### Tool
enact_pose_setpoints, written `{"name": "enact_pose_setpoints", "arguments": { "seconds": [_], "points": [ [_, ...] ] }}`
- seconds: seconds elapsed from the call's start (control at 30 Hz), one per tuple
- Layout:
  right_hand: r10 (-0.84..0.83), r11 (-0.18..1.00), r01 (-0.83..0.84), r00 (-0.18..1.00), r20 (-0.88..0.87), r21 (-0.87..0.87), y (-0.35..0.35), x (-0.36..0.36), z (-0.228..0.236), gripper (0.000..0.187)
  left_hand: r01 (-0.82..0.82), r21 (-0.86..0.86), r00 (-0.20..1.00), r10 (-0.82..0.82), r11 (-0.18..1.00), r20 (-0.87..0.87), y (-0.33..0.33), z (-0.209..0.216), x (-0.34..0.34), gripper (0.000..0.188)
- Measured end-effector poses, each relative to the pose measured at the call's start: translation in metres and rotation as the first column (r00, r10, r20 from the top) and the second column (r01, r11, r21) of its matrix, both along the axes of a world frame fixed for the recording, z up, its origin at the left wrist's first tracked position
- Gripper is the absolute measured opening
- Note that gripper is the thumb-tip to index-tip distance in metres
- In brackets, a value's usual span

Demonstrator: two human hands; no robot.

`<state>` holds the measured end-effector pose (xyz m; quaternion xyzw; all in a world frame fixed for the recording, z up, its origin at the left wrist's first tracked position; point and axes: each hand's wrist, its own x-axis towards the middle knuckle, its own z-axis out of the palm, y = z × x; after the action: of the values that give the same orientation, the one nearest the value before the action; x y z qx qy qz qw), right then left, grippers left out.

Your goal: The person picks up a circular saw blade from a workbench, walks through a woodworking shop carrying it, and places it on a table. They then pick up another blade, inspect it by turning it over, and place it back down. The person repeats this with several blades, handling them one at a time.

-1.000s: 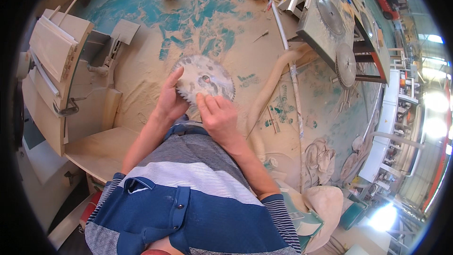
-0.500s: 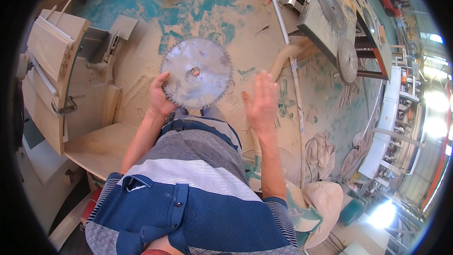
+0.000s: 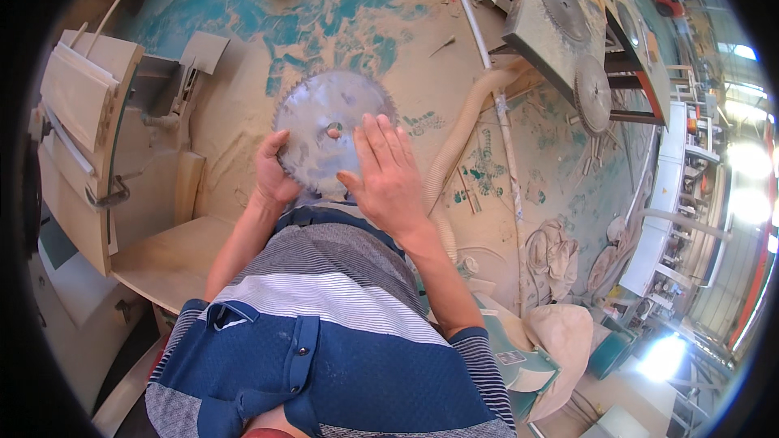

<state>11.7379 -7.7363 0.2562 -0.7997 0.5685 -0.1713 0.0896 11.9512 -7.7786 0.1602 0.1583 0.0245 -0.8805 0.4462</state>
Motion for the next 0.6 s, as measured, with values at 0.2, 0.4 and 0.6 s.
{"name": "enact_pose_setpoints", "arguments": {
  "seconds": [0.2,0.4,0.6],
  "points": [
    [-0.128,0.989,0.127,0.992,-0.014,-0.082,-0.037,0.029,-0.018,0.068,-0.029,0.084,0.986,0.015,0.996,0.166,0.006,0.009,-0.007,0.063],
    [0.233,0.972,-0.230,0.968,0.094,-0.041,-0.036,0.065,-0.021,0.065,-0.048,0.083,0.997,0.053,0.995,-0.058,0.008,0.021,-0.013,0.094],
    [0.439,0.889,-0.457,0.870,0.223,0.030,-0.016,0.061,-0.010,0.051,-0.005,-0.125,0.997,-0.006,0.992,-0.083,-0.004,0.003,-0.003,0.092]
  ]
}}
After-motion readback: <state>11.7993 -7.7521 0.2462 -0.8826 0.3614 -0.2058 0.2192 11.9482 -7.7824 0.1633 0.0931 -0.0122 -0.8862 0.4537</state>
